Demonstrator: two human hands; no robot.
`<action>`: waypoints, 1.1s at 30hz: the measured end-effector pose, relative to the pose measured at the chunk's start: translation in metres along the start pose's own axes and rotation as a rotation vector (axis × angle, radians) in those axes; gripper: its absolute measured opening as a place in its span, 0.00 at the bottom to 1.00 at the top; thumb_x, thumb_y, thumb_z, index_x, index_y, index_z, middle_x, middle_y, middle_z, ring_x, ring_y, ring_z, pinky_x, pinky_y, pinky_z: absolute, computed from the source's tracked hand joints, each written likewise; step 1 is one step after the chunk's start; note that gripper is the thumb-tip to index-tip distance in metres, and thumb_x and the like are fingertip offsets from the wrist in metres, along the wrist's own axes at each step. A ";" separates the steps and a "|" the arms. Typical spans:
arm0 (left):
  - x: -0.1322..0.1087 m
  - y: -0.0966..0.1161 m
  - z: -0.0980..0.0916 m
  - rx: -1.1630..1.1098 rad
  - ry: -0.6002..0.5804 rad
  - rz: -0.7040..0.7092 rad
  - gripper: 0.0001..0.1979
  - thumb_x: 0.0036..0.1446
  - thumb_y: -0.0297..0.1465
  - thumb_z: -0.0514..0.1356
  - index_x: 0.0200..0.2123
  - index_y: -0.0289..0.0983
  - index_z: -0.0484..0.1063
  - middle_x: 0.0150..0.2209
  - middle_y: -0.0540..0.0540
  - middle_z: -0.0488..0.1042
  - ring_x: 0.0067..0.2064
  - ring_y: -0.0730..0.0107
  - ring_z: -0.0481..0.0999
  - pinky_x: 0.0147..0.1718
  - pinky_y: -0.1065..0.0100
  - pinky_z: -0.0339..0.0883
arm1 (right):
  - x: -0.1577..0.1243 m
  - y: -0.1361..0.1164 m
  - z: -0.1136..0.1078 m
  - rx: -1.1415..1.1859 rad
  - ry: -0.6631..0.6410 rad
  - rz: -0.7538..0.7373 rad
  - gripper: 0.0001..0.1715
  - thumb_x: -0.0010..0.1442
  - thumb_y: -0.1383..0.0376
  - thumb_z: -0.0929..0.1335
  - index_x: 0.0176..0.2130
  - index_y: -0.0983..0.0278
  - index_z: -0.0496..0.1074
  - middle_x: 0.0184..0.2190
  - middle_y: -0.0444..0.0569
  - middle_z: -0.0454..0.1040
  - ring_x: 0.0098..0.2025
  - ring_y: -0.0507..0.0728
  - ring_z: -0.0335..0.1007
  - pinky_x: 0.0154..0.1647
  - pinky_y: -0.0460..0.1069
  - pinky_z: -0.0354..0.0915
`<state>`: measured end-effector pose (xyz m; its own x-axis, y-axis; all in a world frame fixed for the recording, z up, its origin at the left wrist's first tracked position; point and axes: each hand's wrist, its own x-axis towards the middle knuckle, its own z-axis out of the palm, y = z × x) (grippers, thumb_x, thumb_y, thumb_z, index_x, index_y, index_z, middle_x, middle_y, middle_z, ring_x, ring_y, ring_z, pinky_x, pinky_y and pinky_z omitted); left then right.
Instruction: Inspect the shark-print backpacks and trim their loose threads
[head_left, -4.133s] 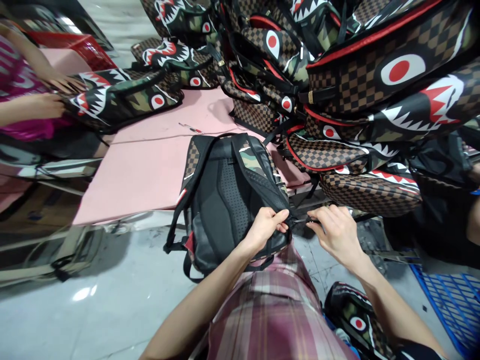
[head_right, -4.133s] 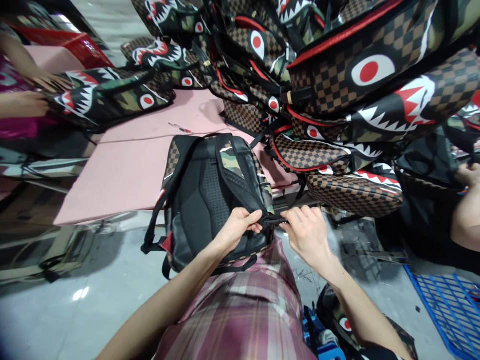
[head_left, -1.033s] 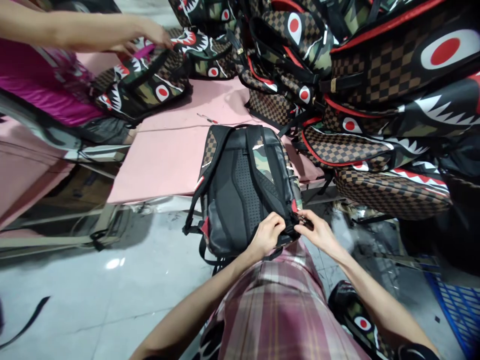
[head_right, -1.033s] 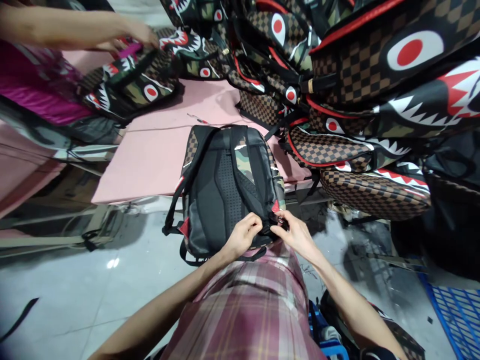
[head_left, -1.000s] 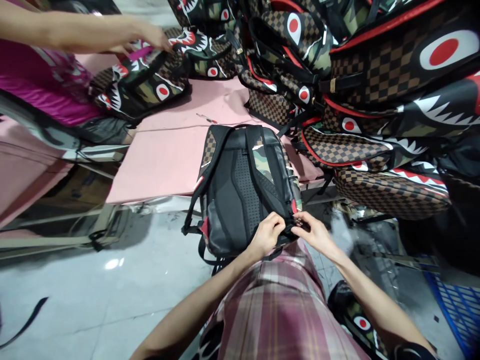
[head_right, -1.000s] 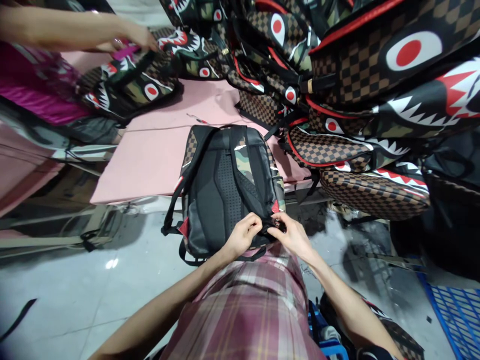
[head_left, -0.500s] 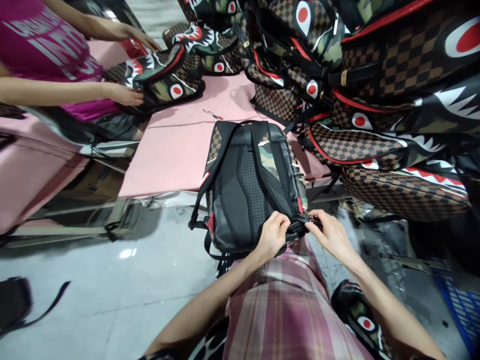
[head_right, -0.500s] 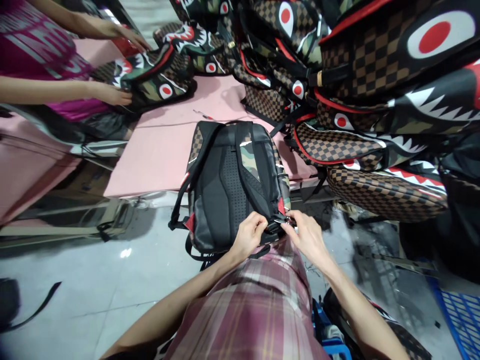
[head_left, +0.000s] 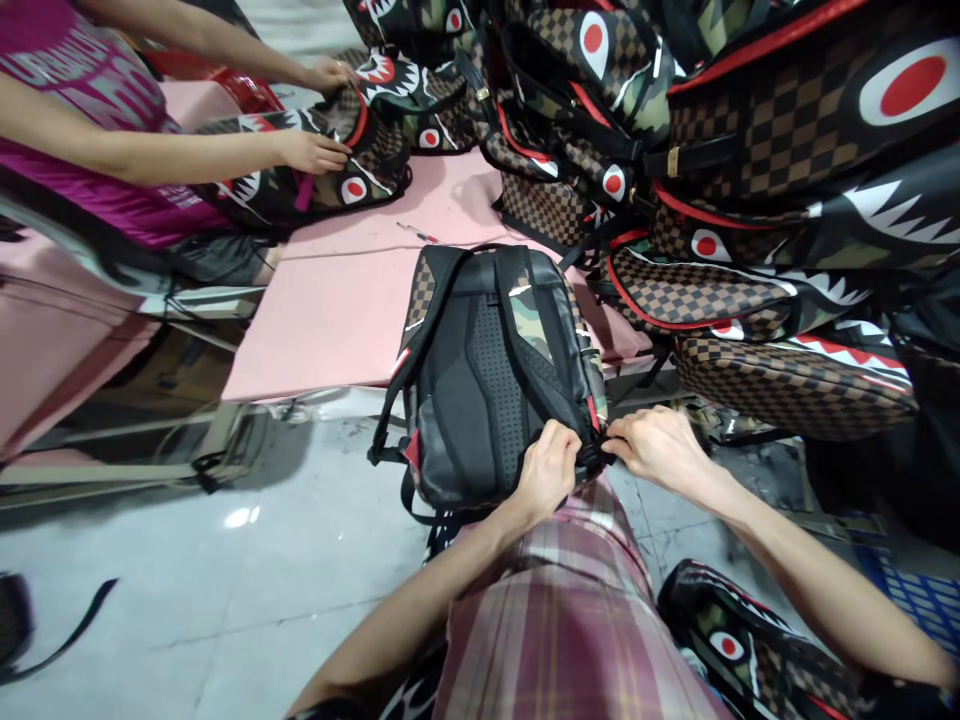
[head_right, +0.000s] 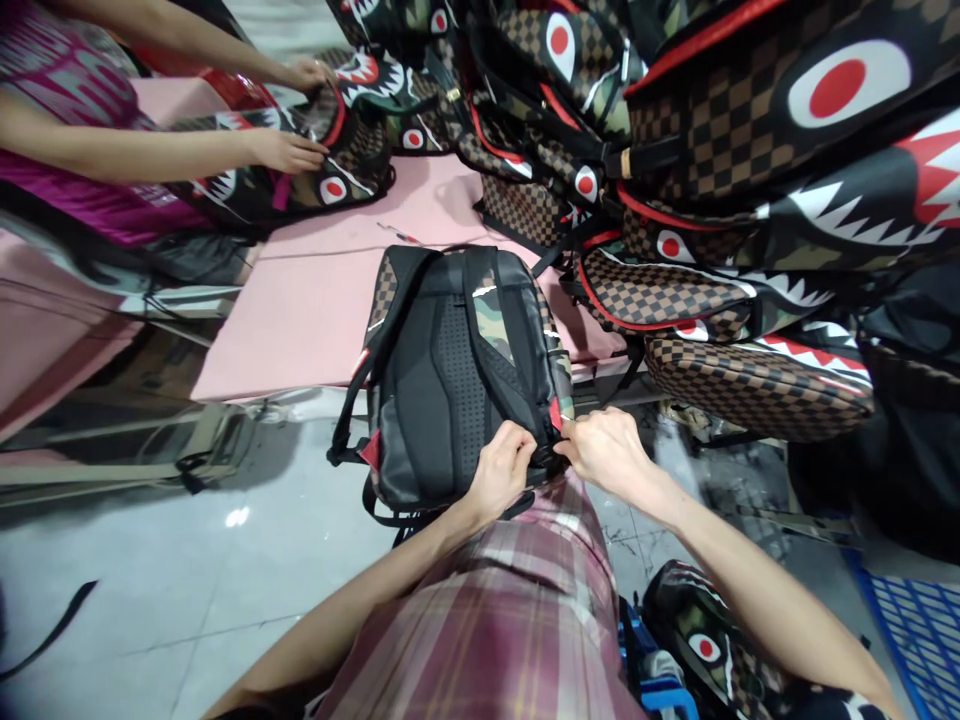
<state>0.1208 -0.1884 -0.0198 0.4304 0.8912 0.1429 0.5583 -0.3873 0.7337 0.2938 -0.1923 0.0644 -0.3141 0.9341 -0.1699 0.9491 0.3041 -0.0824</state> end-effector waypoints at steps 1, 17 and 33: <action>0.000 0.000 0.000 -0.002 -0.003 -0.007 0.11 0.61 0.27 0.45 0.29 0.37 0.63 0.31 0.48 0.64 0.32 0.72 0.66 0.34 0.69 0.62 | 0.001 0.001 -0.001 0.002 -0.008 0.006 0.14 0.58 0.58 0.64 0.32 0.62 0.76 0.28 0.53 0.77 0.30 0.59 0.72 0.28 0.49 0.53; -0.005 -0.003 0.003 0.143 0.073 0.198 0.10 0.61 0.26 0.45 0.32 0.36 0.64 0.32 0.46 0.64 0.32 0.72 0.66 0.31 0.72 0.63 | 0.038 0.000 -0.032 -0.008 -0.350 -0.059 0.10 0.52 0.58 0.67 0.32 0.60 0.76 0.29 0.51 0.77 0.34 0.58 0.73 0.26 0.46 0.55; 0.011 -0.014 -0.035 -0.747 -0.457 -0.605 0.26 0.55 0.49 0.50 0.27 0.32 0.72 0.24 0.44 0.72 0.22 0.72 0.71 0.19 0.73 0.59 | 0.004 0.050 0.034 1.120 0.017 0.300 0.23 0.47 0.54 0.69 0.40 0.67 0.72 0.36 0.50 0.75 0.36 0.56 0.69 0.38 0.50 0.62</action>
<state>0.0927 -0.1650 -0.0050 0.5391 0.6538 -0.5309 0.2584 0.4716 0.8431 0.3387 -0.1800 0.0259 -0.0717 0.9457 -0.3171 0.4290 -0.2578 -0.8657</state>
